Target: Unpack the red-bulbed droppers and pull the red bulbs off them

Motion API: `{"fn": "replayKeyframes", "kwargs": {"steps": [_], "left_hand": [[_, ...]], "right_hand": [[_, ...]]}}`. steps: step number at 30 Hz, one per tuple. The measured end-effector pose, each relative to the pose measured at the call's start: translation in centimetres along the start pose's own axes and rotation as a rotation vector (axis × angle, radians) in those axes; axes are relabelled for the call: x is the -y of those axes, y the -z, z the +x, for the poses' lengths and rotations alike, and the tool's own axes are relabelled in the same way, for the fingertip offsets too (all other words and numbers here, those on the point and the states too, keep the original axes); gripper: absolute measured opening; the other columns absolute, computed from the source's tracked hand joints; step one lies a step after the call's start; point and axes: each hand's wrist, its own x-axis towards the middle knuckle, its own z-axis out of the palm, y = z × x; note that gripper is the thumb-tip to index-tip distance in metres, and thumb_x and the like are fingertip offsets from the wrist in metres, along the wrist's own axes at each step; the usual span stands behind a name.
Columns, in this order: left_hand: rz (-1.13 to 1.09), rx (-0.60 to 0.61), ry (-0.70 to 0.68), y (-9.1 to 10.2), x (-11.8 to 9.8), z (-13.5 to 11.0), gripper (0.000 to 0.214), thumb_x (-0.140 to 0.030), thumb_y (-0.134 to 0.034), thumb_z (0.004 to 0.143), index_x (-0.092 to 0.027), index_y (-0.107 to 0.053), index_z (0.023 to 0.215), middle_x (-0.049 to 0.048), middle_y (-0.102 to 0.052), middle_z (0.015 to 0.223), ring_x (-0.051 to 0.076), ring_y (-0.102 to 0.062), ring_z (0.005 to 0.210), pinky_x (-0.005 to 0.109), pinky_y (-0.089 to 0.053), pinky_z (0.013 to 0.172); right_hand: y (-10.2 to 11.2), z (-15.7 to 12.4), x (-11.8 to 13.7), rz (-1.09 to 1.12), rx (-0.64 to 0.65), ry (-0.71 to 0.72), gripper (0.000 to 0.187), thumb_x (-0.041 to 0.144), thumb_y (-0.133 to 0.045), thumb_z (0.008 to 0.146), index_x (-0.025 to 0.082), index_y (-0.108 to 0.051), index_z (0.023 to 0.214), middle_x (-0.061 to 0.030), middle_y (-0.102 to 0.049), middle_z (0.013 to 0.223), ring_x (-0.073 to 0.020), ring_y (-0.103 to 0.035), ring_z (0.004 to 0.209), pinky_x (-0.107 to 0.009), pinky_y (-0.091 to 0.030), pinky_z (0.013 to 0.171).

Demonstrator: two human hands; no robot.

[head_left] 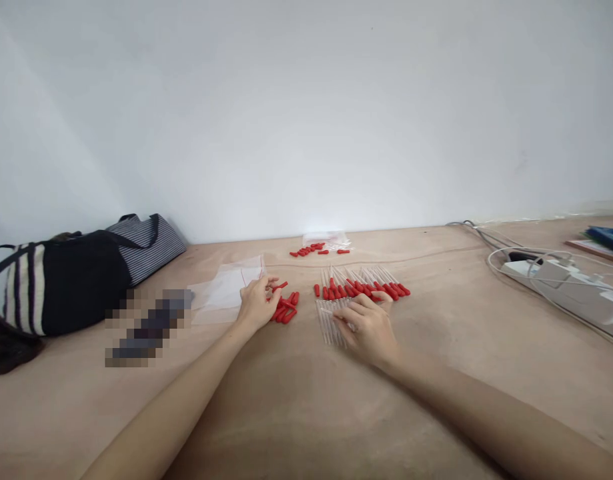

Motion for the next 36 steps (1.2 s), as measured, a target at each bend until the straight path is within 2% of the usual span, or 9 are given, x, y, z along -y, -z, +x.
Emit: {"fn": "replayKeyframes", "kwargs": {"steps": [2, 4, 8, 10, 12, 21, 25, 31, 36], "left_hand": [[0.067, 0.056, 0.032, -0.2, -0.1, 0.5, 0.015, -0.024, -0.053, 0.074, -0.020, -0.060, 0.086, 0.0038, -0.067, 0.082, 0.025, -0.058, 0.084, 0.045, -0.038, 0.080], [0.109, 0.032, 0.024, -0.4, -0.6, 0.4, 0.013, -0.028, -0.055, 0.075, -0.020, -0.062, 0.081, 0.0051, -0.067, 0.084, 0.027, -0.057, 0.087, 0.046, -0.036, 0.079], [0.022, -0.094, -0.183, -0.5, -2.0, -1.8, 0.015, -0.028, -0.049, 0.080, -0.018, -0.061, 0.081, 0.0062, -0.063, 0.083, 0.022, -0.055, 0.086, 0.038, -0.040, 0.078], [-0.111, 0.003, -0.327, -0.5, -2.9, -3.3, 0.017, -0.022, -0.043, 0.084, -0.018, -0.059, 0.082, 0.0047, -0.061, 0.080, 0.018, -0.056, 0.080, 0.032, -0.043, 0.075], [-0.180, 0.094, -0.381, -0.7, -3.6, -4.6, 0.018, -0.017, -0.040, 0.084, -0.018, -0.058, 0.086, 0.0045, -0.061, 0.081, 0.016, -0.056, 0.078, 0.029, -0.045, 0.072], [-0.129, 0.269, -0.276, -1.3, -4.1, -5.5, 0.013, -0.007, -0.042, 0.077, -0.018, -0.050, 0.078, 0.0027, -0.057, 0.077, 0.017, -0.054, 0.074, 0.028, -0.046, 0.066], [-0.106, 0.273, -0.308, -1.3, -4.4, -5.5, 0.014, -0.006, -0.041, 0.077, -0.018, -0.048, 0.077, 0.0035, -0.056, 0.077, 0.018, -0.052, 0.076, 0.030, -0.045, 0.069], [-0.108, 0.300, -0.385, -1.9, -4.9, -5.1, 0.015, -0.008, -0.037, 0.081, -0.017, -0.049, 0.081, 0.0046, -0.056, 0.079, 0.019, -0.050, 0.079, 0.032, -0.045, 0.072], [-0.120, 0.269, -0.384, -2.3, -4.6, -5.1, 0.014, -0.007, -0.038, 0.081, -0.018, -0.048, 0.081, 0.0040, -0.057, 0.080, 0.018, -0.050, 0.079, 0.032, -0.045, 0.072]], "right_hand": [[-0.8, 0.7, 1.1, -0.021, 0.027, 0.005, 0.018, 0.022, -0.048, 0.080, 0.025, -0.065, 0.074, 0.0008, -0.061, 0.063, -0.0137, -0.047, 0.072, -0.039, -0.015, 0.085], [-1.6, 1.3, 2.1, -0.065, 0.087, 0.014, 0.018, 0.018, -0.049, 0.077, 0.024, -0.065, 0.080, -0.0014, -0.062, 0.068, -0.0158, -0.047, 0.075, -0.040, -0.016, 0.084], [-2.6, 1.9, 3.4, -0.165, 0.242, 0.033, 0.018, 0.013, -0.048, 0.072, 0.018, -0.065, 0.078, -0.0064, -0.062, 0.075, -0.0198, -0.046, 0.079, -0.042, -0.017, 0.083], [-2.8, 1.9, 3.9, -0.194, 0.298, 0.029, 0.019, 0.012, -0.047, 0.073, 0.016, -0.065, 0.078, -0.0086, -0.062, 0.079, -0.0212, -0.046, 0.081, -0.043, -0.018, 0.083], [-2.8, 1.9, 4.3, -0.201, 0.331, 0.010, 0.022, 0.013, -0.045, 0.076, 0.015, -0.065, 0.083, -0.0103, -0.062, 0.083, -0.0222, -0.046, 0.083, -0.043, -0.019, 0.083], [-2.9, 1.3, 5.4, -0.177, 0.426, -0.032, 0.024, 0.017, -0.043, 0.078, 0.010, -0.063, 0.090, -0.0131, -0.061, 0.088, -0.0239, -0.047, 0.086, -0.042, -0.020, 0.083], [-2.5, 1.9, 4.4, -0.155, 0.381, -0.045, 0.025, 0.022, -0.040, 0.081, 0.013, -0.062, 0.086, -0.0113, -0.061, 0.087, -0.0233, -0.047, 0.086, -0.042, -0.021, 0.082], [-1.9, 4.8, 0.2, -0.233, 0.356, -0.317, 0.026, 0.023, -0.039, 0.081, 0.016, -0.064, 0.080, -0.0122, -0.062, 0.091, -0.0247, -0.048, 0.090, -0.042, -0.022, 0.078], [-3.2, 5.9, -1.4, -0.262, 0.373, -0.401, 0.033, 0.036, -0.043, 0.080, 0.014, -0.067, 0.079, -0.0144, -0.063, 0.090, -0.0285, -0.049, 0.092, -0.045, -0.021, 0.080]]}}
